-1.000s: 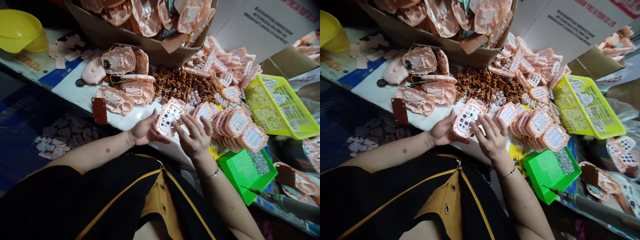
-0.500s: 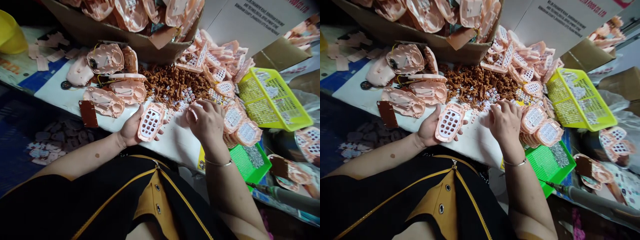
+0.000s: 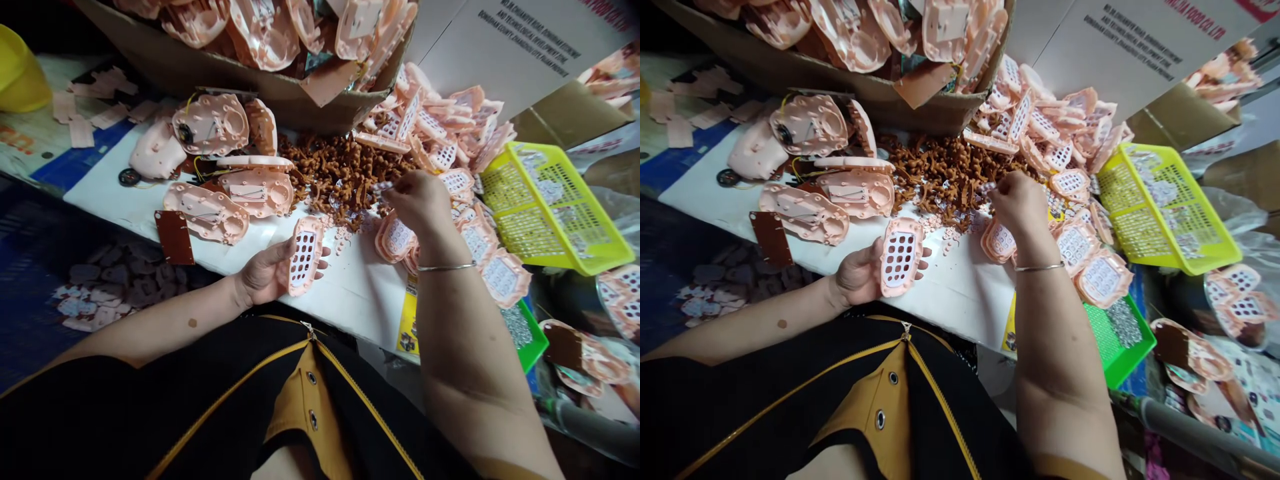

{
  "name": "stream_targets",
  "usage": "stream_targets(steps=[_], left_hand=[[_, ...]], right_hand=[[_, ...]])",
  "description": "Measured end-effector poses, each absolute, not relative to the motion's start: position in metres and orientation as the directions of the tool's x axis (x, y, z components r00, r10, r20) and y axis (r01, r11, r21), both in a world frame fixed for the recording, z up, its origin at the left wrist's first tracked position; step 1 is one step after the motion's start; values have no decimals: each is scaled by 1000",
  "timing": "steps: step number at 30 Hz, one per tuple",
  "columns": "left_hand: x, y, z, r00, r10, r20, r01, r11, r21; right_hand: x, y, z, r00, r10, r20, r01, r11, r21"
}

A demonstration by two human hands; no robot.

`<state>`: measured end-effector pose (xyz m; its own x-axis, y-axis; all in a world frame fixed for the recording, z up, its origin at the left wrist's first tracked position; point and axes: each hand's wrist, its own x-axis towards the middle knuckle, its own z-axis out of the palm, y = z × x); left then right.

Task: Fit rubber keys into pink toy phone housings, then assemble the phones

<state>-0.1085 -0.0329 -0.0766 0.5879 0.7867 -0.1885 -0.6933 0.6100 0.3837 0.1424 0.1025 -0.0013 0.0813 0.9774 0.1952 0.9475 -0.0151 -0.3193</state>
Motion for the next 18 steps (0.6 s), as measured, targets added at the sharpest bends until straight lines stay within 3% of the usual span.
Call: stream_targets(steps=[3,5,8,10,13,18], left_hand=[[-108,-34,-77,582,795,-171,-703,597,386],[-107,-34,-78,572,804,-163,-711,585,390],[-107,-36,-77,545,824,-155,-725,556,406],[-106,-36,-75,529,835,-149,-733,539,415],[-104,-37,-72,506,850,-148,-748,518,416],[-101,-38,-66,488,861,-143,-737,494,461]], right_hand=[[145,84,3,279,941,194,697,-59,-714],[141,68,2,276,953,122,525,-44,-850],[126,38,-4,189,982,19,317,-43,-948],[114,16,-9,157,987,26,329,-28,-944],[95,-14,-13,81,989,121,514,63,-855],[68,-48,-15,-197,901,386,807,372,-458]])
